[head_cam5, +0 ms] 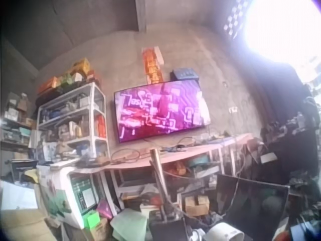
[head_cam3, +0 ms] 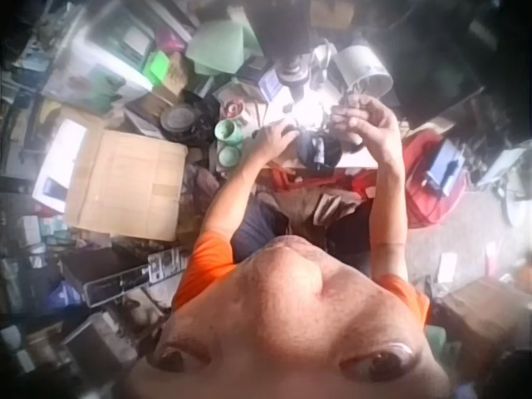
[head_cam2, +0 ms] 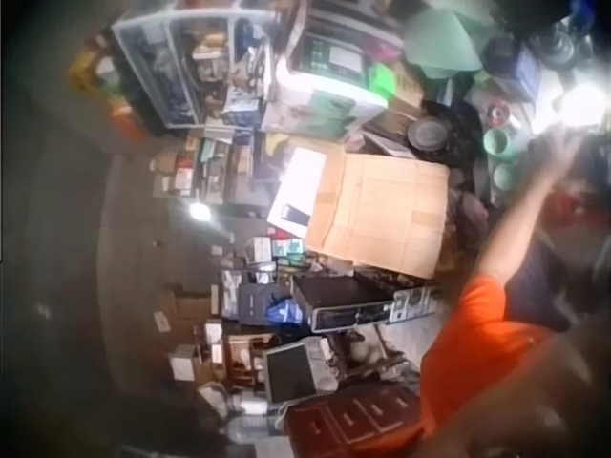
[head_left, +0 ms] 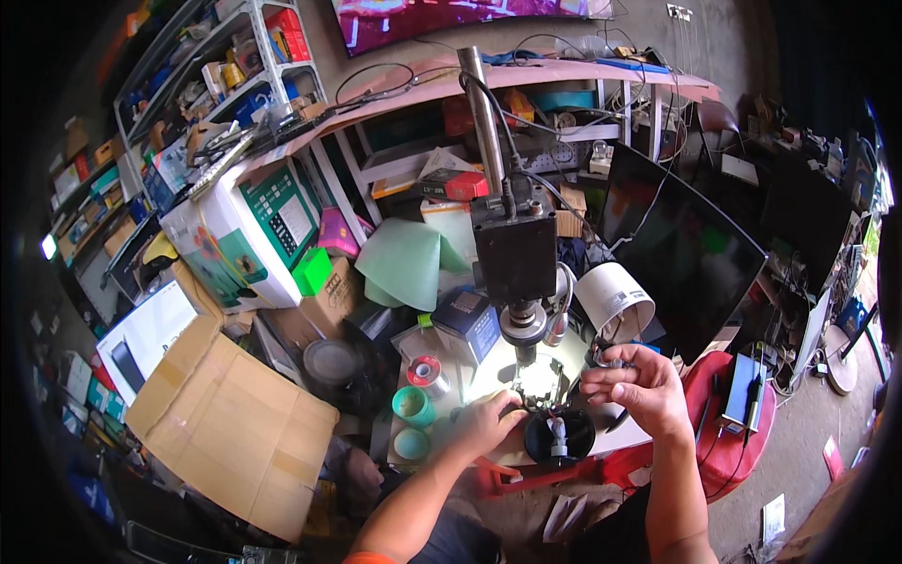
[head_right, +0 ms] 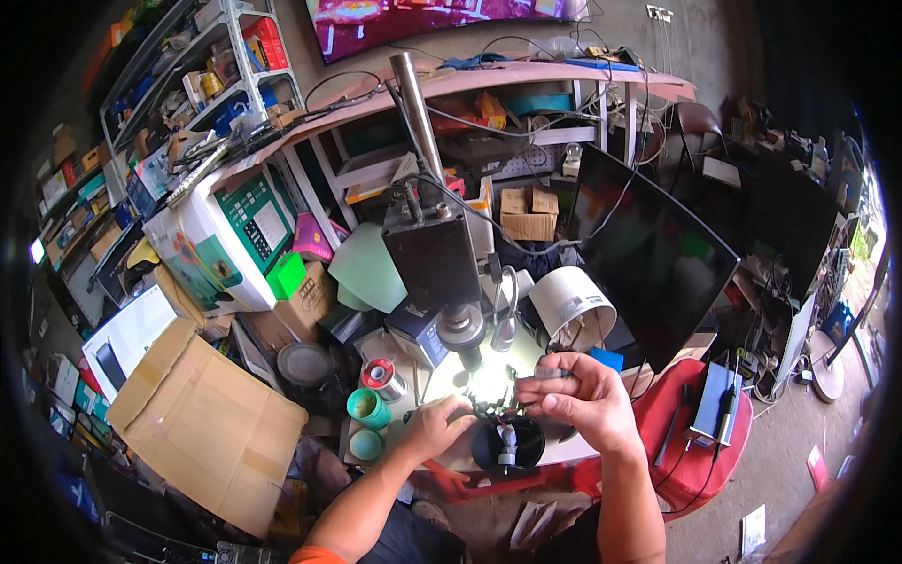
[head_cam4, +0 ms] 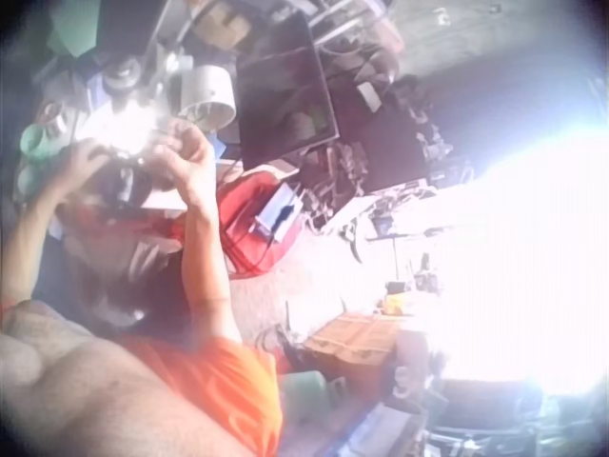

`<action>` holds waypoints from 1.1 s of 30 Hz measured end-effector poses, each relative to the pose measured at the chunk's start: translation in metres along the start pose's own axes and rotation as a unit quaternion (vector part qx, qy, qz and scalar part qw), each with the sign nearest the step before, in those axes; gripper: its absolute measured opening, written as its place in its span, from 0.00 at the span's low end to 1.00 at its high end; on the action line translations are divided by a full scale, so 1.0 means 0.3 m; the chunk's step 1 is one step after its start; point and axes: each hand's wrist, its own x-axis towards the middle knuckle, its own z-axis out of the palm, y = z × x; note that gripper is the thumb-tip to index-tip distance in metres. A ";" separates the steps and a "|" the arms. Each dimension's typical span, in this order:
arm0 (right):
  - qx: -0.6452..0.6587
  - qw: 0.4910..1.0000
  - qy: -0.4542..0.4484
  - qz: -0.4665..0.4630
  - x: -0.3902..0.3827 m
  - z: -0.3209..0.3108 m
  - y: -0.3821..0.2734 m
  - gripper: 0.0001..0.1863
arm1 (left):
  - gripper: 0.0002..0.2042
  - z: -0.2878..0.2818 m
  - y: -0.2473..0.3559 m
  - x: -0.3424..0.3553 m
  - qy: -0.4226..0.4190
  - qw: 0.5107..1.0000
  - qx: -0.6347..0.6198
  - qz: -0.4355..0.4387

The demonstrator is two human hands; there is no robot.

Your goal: The person sits at a cluttered workbench and solders a small electronic component using a soldering iron and solder wire. They repeatedly heat joints and apply solder, then trim excess wire with pliers.

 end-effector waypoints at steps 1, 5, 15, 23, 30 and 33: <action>-0.022 1.000 0.010 -0.012 0.002 -0.009 0.017 0.22 | 0.12 0.000 -0.002 0.000 0.003 1.000 0.003 0.005; -0.157 0.984 0.086 0.000 -0.004 0.034 0.022 0.09 | 0.12 0.000 -0.011 0.000 -0.002 1.000 0.007 -0.006; -0.408 0.910 0.050 -0.047 0.026 0.057 0.202 0.09 | 0.10 -0.023 0.043 0.017 -0.010 1.000 0.005 -0.019; -0.418 0.906 0.064 -0.001 0.044 0.077 0.225 0.10 | 0.10 -0.016 0.033 0.020 -0.008 1.000 -0.015 0.003; -0.417 0.904 0.094 -0.002 0.048 0.040 0.267 0.11 | 0.09 -0.023 0.038 0.019 -0.010 1.000 -0.023 -0.003; -0.461 0.881 0.097 -0.033 0.040 0.009 0.308 0.10 | 0.11 0.010 0.000 -0.011 -0.033 0.999 0.009 -0.024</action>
